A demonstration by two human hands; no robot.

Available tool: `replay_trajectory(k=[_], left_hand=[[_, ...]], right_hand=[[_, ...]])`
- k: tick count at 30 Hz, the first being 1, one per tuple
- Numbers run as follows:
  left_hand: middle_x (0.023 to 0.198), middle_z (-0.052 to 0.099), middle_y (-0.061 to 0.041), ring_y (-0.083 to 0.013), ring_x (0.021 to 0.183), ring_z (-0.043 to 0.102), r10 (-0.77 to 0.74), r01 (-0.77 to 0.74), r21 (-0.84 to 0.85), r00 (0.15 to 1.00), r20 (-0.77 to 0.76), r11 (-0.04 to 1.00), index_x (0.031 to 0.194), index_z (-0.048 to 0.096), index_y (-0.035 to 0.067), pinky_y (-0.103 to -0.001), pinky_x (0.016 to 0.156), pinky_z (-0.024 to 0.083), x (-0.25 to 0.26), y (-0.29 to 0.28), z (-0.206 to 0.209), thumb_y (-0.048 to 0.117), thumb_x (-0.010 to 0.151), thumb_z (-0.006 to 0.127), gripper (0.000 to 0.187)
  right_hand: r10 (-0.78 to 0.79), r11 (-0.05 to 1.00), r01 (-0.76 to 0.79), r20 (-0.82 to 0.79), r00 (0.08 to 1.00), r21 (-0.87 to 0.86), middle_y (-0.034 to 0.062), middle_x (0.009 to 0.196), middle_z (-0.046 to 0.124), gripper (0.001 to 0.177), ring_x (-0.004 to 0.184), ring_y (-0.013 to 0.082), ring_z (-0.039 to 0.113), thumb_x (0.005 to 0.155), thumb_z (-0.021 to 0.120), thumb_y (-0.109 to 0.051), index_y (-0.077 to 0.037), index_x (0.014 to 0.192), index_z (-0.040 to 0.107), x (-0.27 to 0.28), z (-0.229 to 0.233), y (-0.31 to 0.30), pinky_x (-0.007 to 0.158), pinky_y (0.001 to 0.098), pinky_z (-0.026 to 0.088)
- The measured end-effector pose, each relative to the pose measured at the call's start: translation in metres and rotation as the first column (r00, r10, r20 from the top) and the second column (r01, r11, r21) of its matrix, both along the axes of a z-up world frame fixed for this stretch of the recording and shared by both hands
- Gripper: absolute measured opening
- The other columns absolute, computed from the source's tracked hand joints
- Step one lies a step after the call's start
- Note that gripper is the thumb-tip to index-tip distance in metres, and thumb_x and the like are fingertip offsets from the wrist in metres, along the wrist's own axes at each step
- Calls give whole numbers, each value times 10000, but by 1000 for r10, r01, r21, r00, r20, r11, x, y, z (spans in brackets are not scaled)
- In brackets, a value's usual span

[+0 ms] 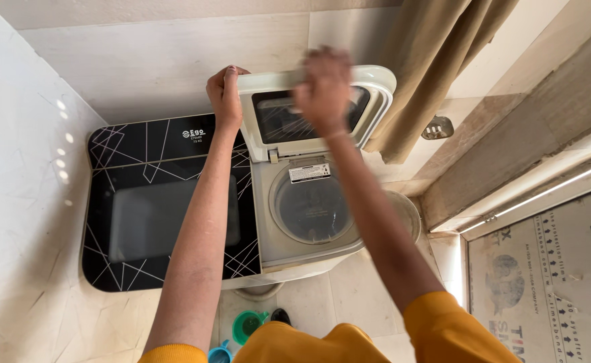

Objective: The person wipes the top surface of a twin-tub washing machine with a white cloth. They open the lid of the right-hand tub, wipe the underside of the lid and the interior rim, then close it. The person continues wiping the top surface and the left-hand tub lid.

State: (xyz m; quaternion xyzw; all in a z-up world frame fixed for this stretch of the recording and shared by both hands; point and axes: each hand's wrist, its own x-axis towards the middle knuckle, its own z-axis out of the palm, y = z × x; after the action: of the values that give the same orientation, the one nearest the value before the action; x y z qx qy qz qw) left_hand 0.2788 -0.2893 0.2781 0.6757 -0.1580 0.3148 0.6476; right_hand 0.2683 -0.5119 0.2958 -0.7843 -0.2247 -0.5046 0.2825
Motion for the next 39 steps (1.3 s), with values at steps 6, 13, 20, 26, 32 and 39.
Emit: replay_trajectory(k=[6,13,20,26,32,39], left_hand=[[622,575,-27,-96,621,488,-60,63,-97,998,33,993,732,634,-26,-304,604,391,3,-5,-5,244,1019,454,433],[582,454,-1,-94,591,394,-48,45,-100,999,-25,994,702,611,-13,-315,577,334,17,-1,-17,248,1021,450,443],[634,474,3,-103,618,399,-96,103,-199,995,41,975,701,531,-12,-334,564,331,26,2,-25,230,1021,515,401],[586,417,8,-91,588,357,-22,26,-94,999,39,995,699,558,-11,-323,564,285,15,1,-13,273,1019,460,438],[595,393,-9,-108,610,345,-13,18,-94,999,50,995,697,531,-21,-345,583,284,10,-2,-8,272,1015,458,439],[591,490,-18,-101,600,429,-5,8,-85,999,33,996,679,536,0,-328,593,348,11,-1,-10,269,1005,450,432]], right_hand=[[-257,966,257,-5,966,19,149,1009,690,286,995,311,679,972,415,-204,-84,992,674,36,-37,-120,962,495,531],[-366,929,361,53,929,80,96,858,655,276,890,298,635,976,531,-351,-129,900,677,18,-19,-42,829,484,522],[-183,973,193,88,979,-127,79,786,665,350,709,233,625,953,481,-397,-110,863,659,-2,6,98,796,464,553],[-117,966,152,168,979,-211,51,690,652,420,590,185,592,997,470,-433,-117,847,705,29,-3,17,592,355,526],[-234,964,251,165,958,-86,65,768,651,427,669,217,620,1009,430,-444,-144,868,699,34,-17,-84,617,382,497],[-290,948,251,208,934,196,107,893,655,594,799,303,671,1059,326,-545,-87,1015,702,30,-26,-87,678,448,523]])
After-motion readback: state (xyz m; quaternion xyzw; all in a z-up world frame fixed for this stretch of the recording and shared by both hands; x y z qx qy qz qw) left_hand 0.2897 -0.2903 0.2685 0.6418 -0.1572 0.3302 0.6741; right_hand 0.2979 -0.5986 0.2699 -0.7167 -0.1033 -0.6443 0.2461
